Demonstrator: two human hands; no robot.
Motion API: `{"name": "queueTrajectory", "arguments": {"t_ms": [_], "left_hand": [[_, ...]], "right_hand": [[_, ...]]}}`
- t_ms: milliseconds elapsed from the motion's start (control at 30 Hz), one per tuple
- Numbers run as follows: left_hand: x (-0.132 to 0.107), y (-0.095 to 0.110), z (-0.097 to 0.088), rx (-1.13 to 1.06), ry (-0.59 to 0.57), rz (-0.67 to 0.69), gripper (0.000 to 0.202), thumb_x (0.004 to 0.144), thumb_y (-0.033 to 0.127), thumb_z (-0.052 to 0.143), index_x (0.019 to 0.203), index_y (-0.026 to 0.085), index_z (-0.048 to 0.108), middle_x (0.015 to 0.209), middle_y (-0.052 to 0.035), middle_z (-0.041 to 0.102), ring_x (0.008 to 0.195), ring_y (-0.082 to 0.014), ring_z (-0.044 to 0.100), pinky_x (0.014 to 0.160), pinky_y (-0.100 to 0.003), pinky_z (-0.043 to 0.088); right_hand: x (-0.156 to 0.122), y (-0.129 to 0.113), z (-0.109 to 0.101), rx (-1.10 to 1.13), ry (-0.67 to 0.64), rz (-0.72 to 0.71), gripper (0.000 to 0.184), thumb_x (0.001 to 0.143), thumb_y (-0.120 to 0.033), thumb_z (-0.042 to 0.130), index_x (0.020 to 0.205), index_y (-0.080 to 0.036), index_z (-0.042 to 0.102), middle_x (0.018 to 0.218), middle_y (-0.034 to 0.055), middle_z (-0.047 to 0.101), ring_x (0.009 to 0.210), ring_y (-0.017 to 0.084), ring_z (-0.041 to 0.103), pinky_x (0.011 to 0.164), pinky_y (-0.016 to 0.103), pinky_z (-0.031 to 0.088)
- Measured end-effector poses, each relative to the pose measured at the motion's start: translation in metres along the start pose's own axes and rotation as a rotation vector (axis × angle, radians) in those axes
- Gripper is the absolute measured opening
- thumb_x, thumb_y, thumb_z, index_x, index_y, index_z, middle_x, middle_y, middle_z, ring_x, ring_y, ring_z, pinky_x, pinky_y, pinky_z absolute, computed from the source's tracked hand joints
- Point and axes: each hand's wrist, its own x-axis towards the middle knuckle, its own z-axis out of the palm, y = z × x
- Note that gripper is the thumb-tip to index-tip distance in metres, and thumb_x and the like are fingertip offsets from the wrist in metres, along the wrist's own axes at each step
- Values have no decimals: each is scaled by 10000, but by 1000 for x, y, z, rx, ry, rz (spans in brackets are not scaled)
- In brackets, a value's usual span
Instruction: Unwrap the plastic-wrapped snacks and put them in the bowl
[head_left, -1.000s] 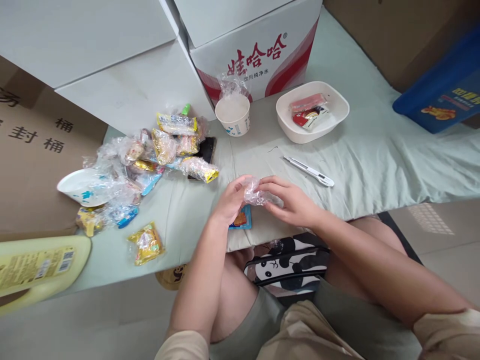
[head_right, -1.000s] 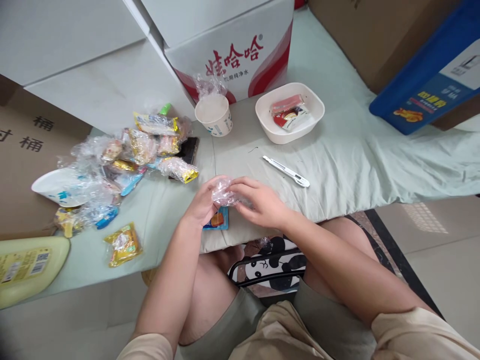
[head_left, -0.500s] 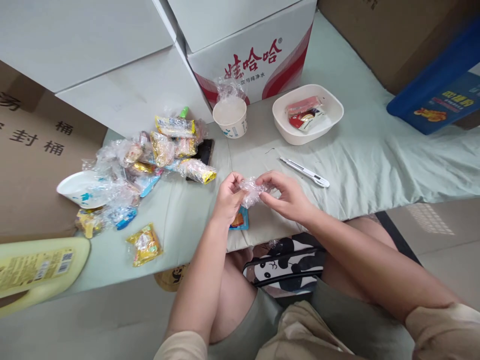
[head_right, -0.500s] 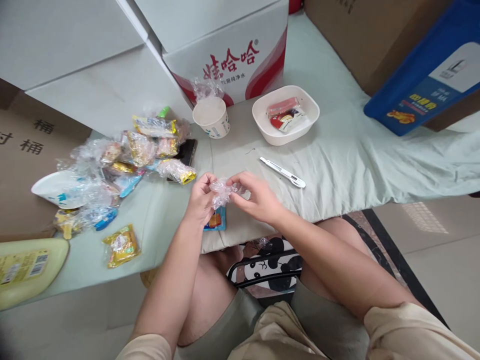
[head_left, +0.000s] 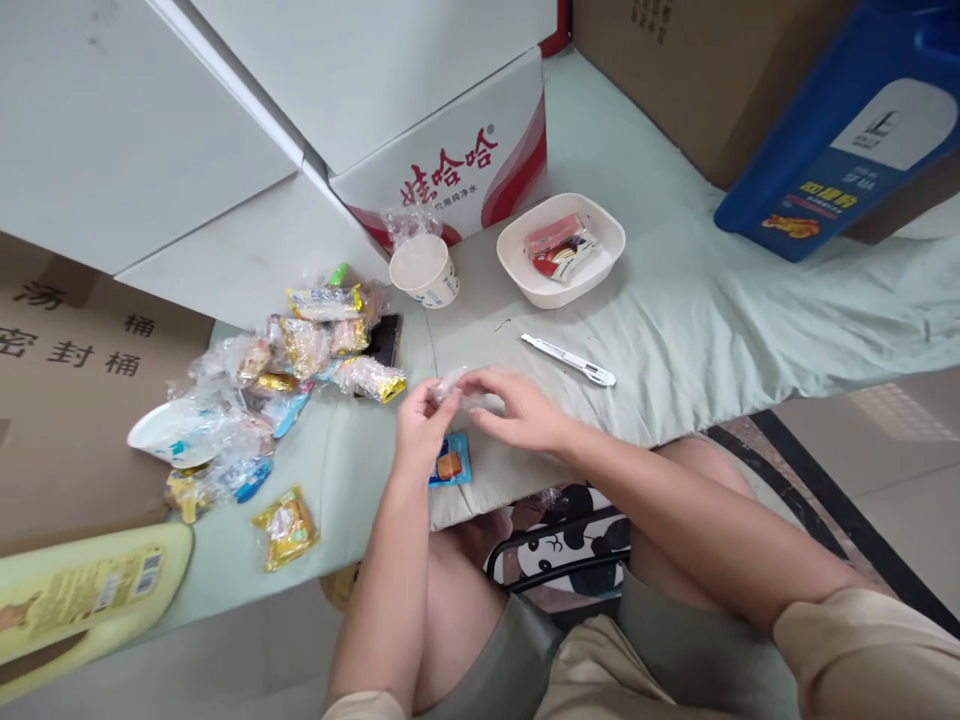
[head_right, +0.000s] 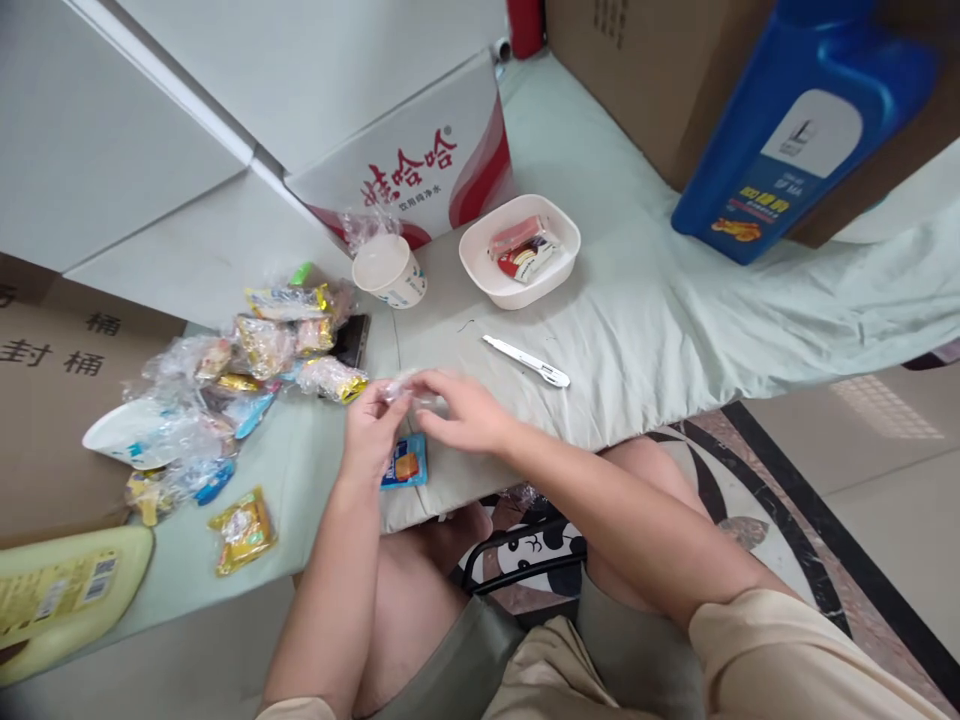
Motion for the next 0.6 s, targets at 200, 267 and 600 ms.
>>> {"name": "queueTrajectory", "arguments": {"t_ms": [200, 267, 600], "left_hand": [[33, 21, -21, 12, 314, 162, 468, 598, 401, 868, 884, 234, 537, 854, 27, 649, 774, -127, 637, 751, -257, 527], [59, 45, -21, 174, 360, 295, 400, 656, 389, 817, 847, 232, 503, 838, 24, 623, 794, -135, 629, 755, -259, 515], [209, 131, 45, 1348, -28, 227, 133, 718, 112, 693, 756, 179, 584, 801, -30, 647, 956, -249, 631, 952, -387, 464]], "right_hand": [[7, -5, -10, -55, 3, 297, 277, 871, -190, 520, 1129, -164, 619, 1225, 125, 696, 1157, 244, 636, 974, 407, 493], [10, -7, -9, -117, -30, 356, 237, 879, -177, 521, 1087, -154, 633, 1185, 133, 704, 1103, 245, 645, 955, 399, 487], [13, -14, 1, -223, -341, 291, 268, 897, -187, 498, 1115, -169, 653, 1151, 109, 695, 1009, 233, 649, 841, 335, 459]]}}
